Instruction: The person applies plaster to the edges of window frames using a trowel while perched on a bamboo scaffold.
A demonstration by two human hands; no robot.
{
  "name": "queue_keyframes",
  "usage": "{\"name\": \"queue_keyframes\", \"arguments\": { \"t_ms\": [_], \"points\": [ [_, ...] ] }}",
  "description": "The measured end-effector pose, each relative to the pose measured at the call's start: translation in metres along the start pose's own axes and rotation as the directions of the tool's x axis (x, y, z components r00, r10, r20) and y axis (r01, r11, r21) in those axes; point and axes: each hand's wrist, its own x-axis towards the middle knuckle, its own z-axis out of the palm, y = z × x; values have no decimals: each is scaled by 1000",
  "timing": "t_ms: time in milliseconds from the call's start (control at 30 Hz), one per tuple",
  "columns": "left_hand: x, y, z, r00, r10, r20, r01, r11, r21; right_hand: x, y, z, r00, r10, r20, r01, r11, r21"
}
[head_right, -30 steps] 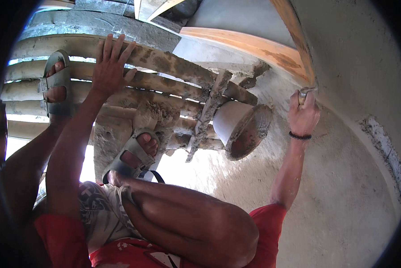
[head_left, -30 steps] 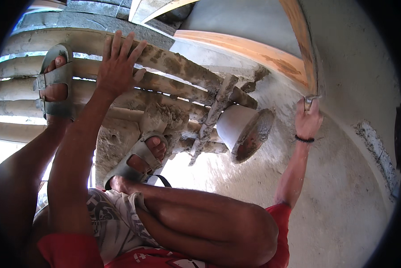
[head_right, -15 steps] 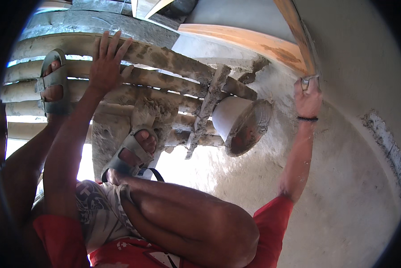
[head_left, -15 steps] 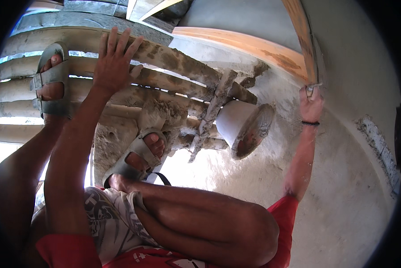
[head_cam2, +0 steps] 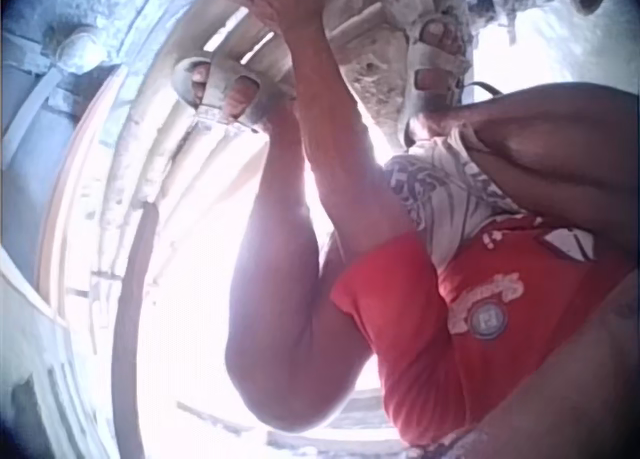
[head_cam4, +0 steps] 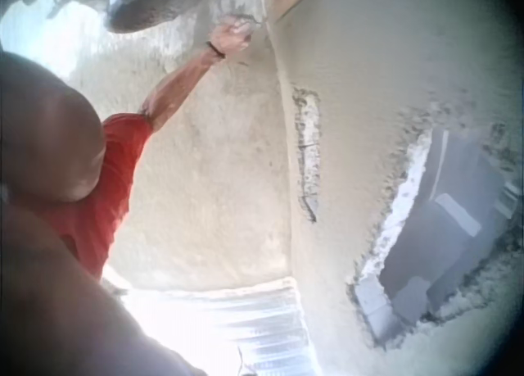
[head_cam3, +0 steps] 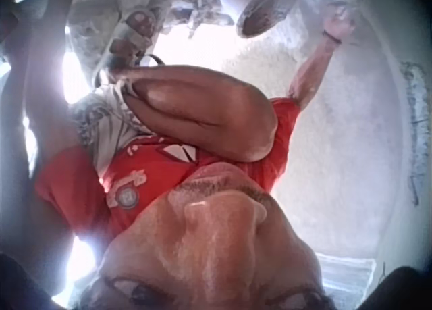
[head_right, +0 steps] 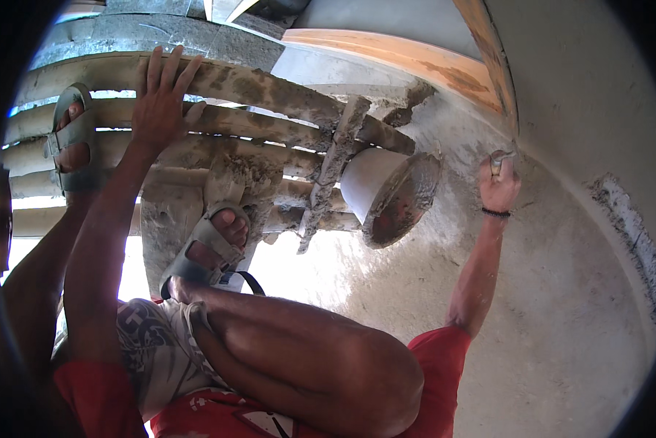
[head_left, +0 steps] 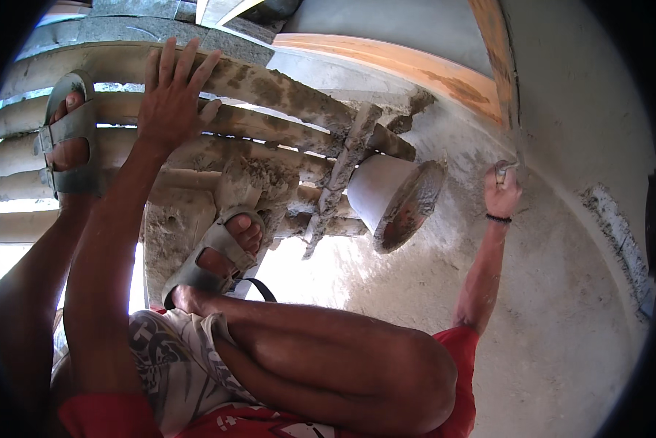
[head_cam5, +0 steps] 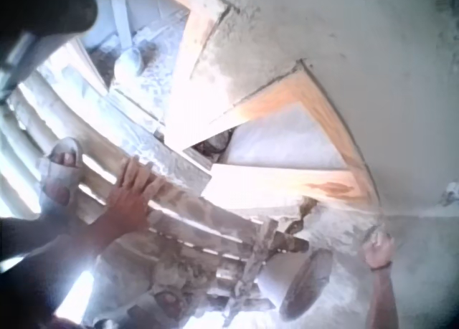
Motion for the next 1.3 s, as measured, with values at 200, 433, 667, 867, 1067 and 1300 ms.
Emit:
{"name": "queue_keyframes", "arguments": {
  "t_ms": [200, 433, 667, 867, 1067, 1300],
  "points": [
    [1, 0, 0, 1000, -4, 6, 4, 1000, -2, 23, -10, 3, 999, 2, -53, -2, 1000, -10],
    [2, 1, -2, 1000, 1, 9, -1, 1000, 0, 25, -2, 5, 995, 69, -67, -72, 996, -46],
    [0, 0, -1, 999, -13, 31, 13, 1000, 4, 27, -6, 8, 994, 81, -76, -87, 993, -84],
    [2, 2, -1, 999, -16, 46, 16, 1000, 18, 30, -15, 14, 992, 103, -80, -113, 984, -137],
    [2, 2, -2, 999, -17, 48, 15, 999, 36, 32, -13, -1, 992, -36, 123, 45, 996, -76],
    [2, 2, -3, 1000, 8, 17, -8, 999, 33, 30, -43, -6, 1000, -5, 19, 3, 991, 137]
  ]
}}
